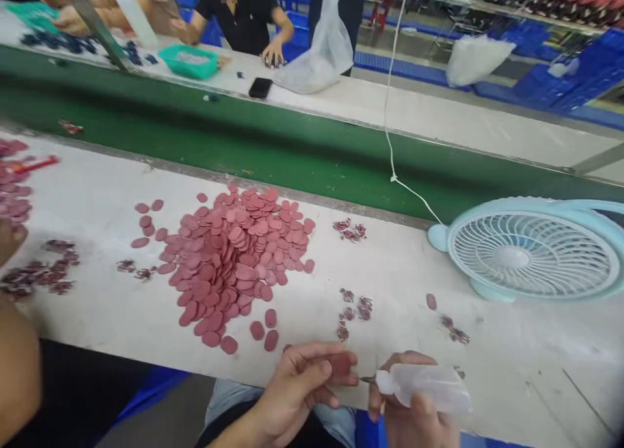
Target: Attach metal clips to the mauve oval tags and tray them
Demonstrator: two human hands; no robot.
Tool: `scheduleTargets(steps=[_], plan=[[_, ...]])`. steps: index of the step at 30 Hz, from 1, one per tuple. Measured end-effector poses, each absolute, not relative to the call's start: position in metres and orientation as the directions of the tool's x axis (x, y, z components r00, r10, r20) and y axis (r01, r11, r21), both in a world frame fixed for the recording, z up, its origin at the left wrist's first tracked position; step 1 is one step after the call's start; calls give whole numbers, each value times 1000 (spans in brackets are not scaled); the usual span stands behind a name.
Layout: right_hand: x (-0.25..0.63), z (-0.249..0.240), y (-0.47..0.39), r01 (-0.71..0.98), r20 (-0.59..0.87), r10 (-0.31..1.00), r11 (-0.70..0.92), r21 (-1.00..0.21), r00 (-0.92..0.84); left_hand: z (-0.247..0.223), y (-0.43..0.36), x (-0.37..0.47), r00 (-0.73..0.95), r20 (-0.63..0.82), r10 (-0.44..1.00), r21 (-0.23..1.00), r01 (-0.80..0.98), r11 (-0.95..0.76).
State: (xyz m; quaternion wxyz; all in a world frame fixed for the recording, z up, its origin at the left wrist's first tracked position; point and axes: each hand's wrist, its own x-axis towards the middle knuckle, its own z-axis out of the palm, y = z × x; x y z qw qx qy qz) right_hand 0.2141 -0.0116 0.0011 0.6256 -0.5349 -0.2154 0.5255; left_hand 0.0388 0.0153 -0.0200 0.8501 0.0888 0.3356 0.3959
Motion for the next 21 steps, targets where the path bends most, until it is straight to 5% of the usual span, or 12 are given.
scheduleTargets(steps=[4, 7, 16, 21], plan=[[185, 2, -10, -75, 65, 902, 107, -991, 427, -14, 15, 32, 499, -510, 701, 381, -599, 704], [176, 5, -9, 74, 200, 852, 188, -979, 483, -10, 12, 34, 490, -497, 716, 401, -603, 690], [165, 18, 0, 235, 251, 749, 130, -963, 613, -10, 14, 34, 499, -449, 741, 461, -582, 670], [174, 13, -8, 307, 270, 810, 117, -944, 521, -9, 14, 32, 485, -472, 736, 476, -563, 676]])
